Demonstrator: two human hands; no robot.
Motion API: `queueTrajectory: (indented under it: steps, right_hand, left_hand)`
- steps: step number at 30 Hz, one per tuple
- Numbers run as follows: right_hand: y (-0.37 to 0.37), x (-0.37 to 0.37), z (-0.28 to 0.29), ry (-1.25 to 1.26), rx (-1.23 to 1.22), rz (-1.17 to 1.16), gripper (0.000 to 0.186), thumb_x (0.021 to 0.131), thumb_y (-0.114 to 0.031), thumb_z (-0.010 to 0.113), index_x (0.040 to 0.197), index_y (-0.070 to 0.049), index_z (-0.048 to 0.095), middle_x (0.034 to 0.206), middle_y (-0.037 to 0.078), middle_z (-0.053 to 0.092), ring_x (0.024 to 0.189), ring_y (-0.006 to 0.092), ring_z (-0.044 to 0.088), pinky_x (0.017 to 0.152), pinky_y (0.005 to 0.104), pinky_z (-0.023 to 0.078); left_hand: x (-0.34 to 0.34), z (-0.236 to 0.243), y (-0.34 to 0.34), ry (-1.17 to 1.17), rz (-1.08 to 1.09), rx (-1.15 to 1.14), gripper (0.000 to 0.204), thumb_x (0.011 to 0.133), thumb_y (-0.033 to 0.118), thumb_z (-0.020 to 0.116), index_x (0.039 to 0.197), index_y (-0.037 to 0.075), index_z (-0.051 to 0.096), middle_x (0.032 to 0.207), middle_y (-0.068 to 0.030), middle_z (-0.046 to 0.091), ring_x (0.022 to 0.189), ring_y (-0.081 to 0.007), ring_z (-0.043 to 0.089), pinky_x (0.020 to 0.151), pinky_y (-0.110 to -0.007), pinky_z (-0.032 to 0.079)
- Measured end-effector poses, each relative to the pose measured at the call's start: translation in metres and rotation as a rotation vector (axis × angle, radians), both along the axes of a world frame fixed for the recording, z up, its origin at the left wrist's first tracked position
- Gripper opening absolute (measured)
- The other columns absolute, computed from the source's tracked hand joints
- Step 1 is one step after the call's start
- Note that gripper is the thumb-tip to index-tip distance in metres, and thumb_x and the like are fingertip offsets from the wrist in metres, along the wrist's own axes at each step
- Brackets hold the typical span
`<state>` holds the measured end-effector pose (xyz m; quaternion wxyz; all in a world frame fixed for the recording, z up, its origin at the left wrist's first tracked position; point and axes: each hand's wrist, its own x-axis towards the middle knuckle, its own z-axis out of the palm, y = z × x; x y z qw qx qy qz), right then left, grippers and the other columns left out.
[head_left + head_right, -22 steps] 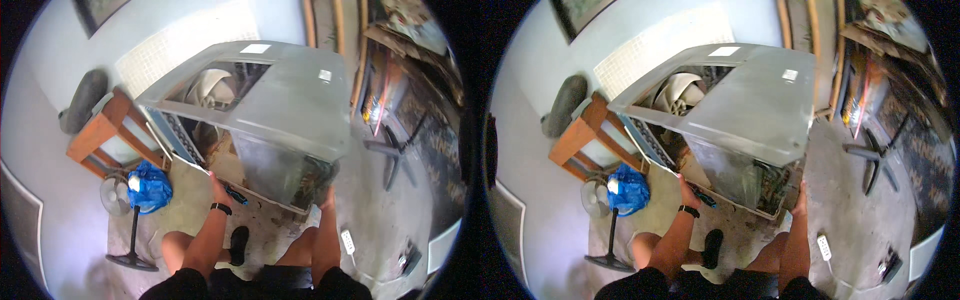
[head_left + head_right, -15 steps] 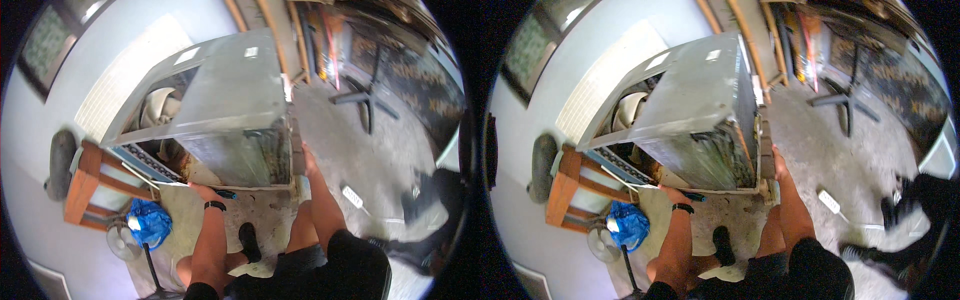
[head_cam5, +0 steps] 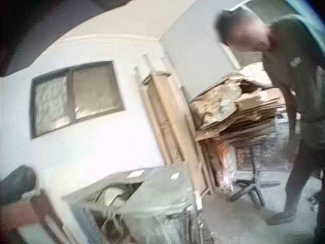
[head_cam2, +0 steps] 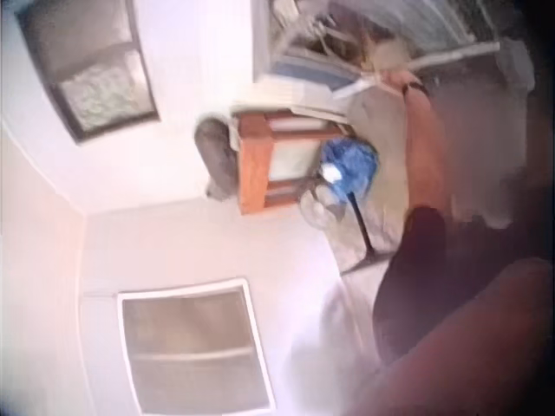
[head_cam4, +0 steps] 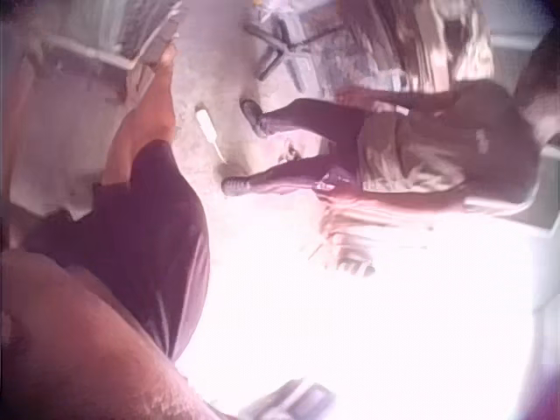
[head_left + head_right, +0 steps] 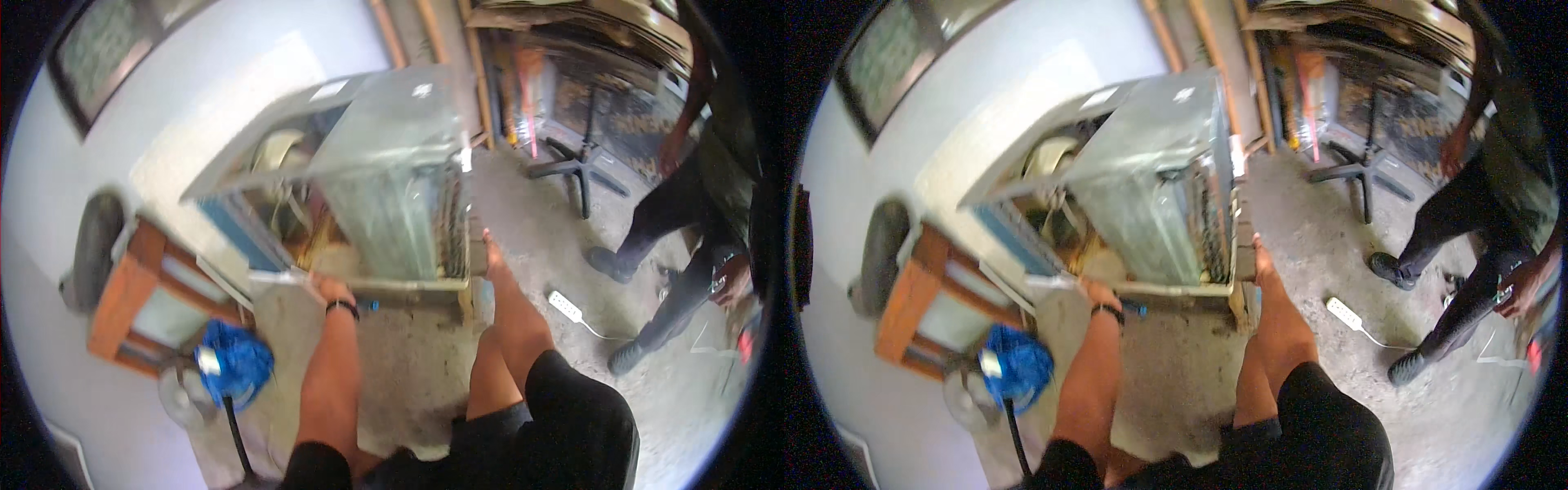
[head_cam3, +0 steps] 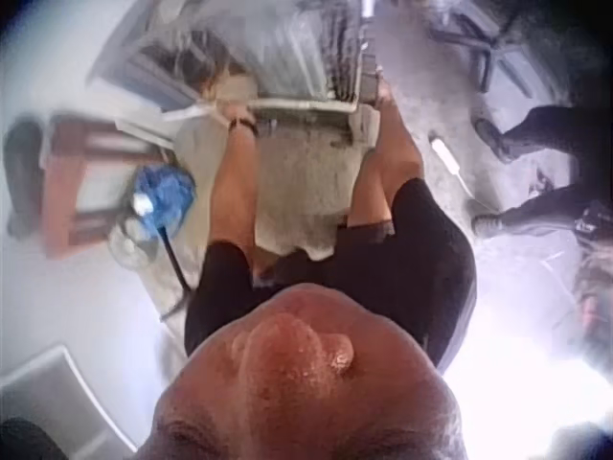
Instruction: The person removes a cover from a window air conditioning unit using a screwdriver, assists another person in moving the unit, and coils the power cord.
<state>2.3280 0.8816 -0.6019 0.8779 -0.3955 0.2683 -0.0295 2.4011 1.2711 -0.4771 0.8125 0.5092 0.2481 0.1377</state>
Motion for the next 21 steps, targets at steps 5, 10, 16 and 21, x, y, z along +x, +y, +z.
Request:
queueTrajectory:
  steps: [5,10,16,21]
  right_hand:
    - [0.055,-0.042,-0.007,-0.029,0.044,0.031,0.077,0.089,-0.077,0.046,0.137,-0.017,0.053,0.126,0.009,0.061,0.112,0.0304,0.06,0.096,0.055,0.047]
    - [0.117,-0.046,-0.001,0.027,0.016,-0.078,0.081,0.088,-0.076,0.049,0.137,-0.012,0.052,0.126,0.012,0.062,0.111,0.032,0.062,0.093,0.0564,0.049]
    - [0.158,-0.081,-0.009,-0.137,0.114,-0.163,0.074,0.095,-0.067,0.047,0.137,-0.006,0.051,0.127,0.014,0.061,0.11,0.0323,0.063,0.094,0.0487,0.051]
    - [0.195,-0.101,-0.012,0.022,0.096,-0.274,0.085,0.092,-0.073,0.047,0.137,-0.002,0.052,0.125,0.016,0.061,0.109,0.0297,0.062,0.094,0.0469,0.05]
  left_hand:
    - [-0.018,0.011,0.031,0.362,-0.028,0.285,0.078,0.101,0.065,0.023,0.117,-0.003,0.06,0.091,-0.0188,0.065,0.079,-0.0355,0.062,0.069,-0.05,0.05]
    - [0.012,-0.007,0.111,0.238,-0.006,0.318,0.08,0.098,0.071,0.023,0.127,0.004,0.055,0.094,-0.0116,0.06,0.065,-0.0274,0.054,0.054,-0.041,0.045]
    - [0.001,-0.003,0.118,0.302,-0.135,0.295,0.084,0.096,0.074,0.023,0.127,0.002,0.055,0.09,-0.0115,0.058,0.061,-0.0263,0.053,0.049,-0.041,0.043]
    - [0.021,-0.025,0.138,0.254,-0.192,0.311,0.08,0.098,0.067,0.029,0.146,0.004,0.034,0.135,-0.0149,0.043,0.116,-0.0309,0.044,0.095,-0.045,0.037]
